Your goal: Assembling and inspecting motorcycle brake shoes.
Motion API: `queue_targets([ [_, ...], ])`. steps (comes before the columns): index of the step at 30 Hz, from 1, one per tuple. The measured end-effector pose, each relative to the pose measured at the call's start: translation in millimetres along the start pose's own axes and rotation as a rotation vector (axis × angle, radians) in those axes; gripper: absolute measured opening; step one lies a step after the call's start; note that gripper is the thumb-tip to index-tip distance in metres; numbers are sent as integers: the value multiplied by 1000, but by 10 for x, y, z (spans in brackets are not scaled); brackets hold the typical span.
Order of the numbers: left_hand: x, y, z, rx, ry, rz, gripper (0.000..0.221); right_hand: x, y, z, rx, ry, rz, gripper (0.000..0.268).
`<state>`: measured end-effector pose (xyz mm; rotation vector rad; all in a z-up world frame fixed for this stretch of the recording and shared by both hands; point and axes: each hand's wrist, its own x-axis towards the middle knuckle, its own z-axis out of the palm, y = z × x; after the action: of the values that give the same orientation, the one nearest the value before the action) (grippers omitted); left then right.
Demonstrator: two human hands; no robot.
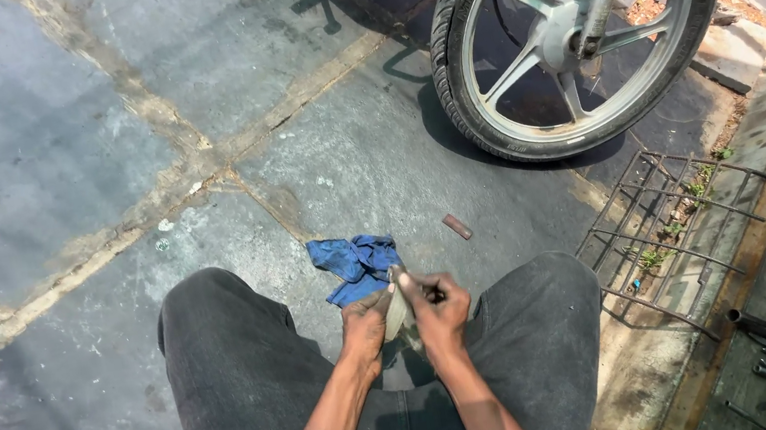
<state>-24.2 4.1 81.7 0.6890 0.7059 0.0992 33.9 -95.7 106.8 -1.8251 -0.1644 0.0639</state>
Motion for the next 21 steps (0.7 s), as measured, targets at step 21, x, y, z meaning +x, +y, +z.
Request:
queue_targets([
  [21,140,-71,11,29,21,0,18,69,8,113,67,70,70,19],
])
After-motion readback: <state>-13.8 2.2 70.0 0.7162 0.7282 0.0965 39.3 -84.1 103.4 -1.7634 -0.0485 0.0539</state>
